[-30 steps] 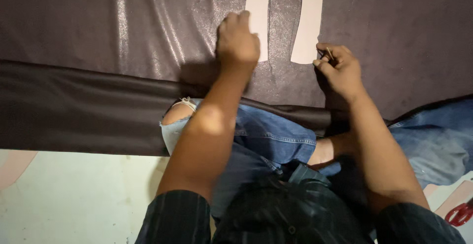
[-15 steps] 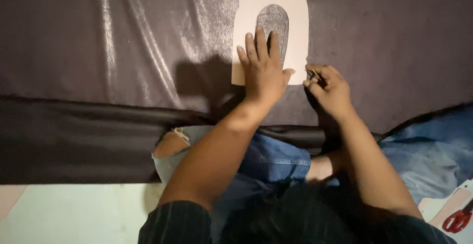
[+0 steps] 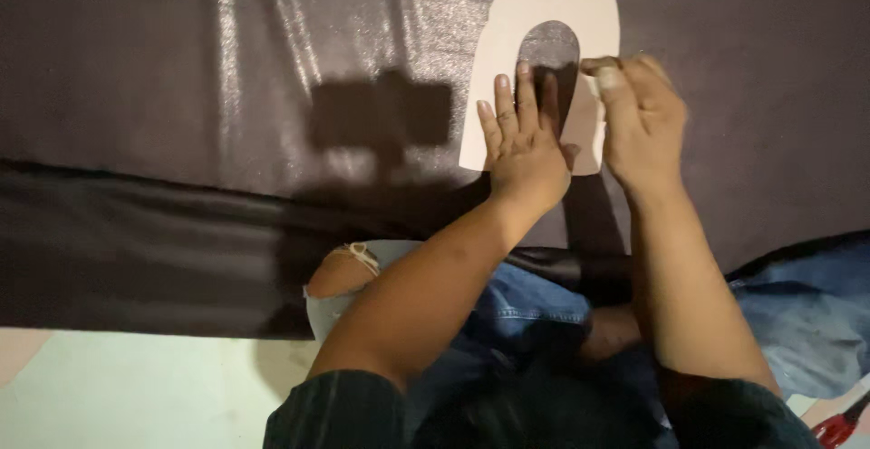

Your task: The person places a U-shaped paper pattern on a dark fabric and uses a pencil to trace its outline. The person then flips the pattern and traces the inner curve as well.

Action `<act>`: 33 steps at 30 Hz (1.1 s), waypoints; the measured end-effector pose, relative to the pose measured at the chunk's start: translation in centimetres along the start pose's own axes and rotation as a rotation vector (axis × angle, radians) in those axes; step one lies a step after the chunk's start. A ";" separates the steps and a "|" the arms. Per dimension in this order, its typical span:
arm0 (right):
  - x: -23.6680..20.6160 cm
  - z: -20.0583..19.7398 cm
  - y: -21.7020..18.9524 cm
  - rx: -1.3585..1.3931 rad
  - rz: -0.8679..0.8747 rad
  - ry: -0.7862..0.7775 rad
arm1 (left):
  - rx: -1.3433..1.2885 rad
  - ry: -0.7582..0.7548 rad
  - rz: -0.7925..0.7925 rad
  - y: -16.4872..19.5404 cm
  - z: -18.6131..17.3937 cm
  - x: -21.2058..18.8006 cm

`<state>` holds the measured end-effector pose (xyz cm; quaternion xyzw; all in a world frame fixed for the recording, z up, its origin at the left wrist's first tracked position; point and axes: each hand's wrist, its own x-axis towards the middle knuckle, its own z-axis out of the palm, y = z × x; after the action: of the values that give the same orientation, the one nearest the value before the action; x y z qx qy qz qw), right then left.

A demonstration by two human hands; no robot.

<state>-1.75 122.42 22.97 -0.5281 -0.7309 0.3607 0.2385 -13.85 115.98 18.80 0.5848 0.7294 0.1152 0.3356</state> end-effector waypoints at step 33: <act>3.1 6.4 -4.3 -0.319 -0.537 -0.548 | 0.480 -0.018 -0.402 1.3 1.2 2.8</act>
<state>-10.00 122.79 22.20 -0.2333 -0.9258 0.2951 0.0360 -12.34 118.65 17.59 0.4923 0.8338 -0.1341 0.2107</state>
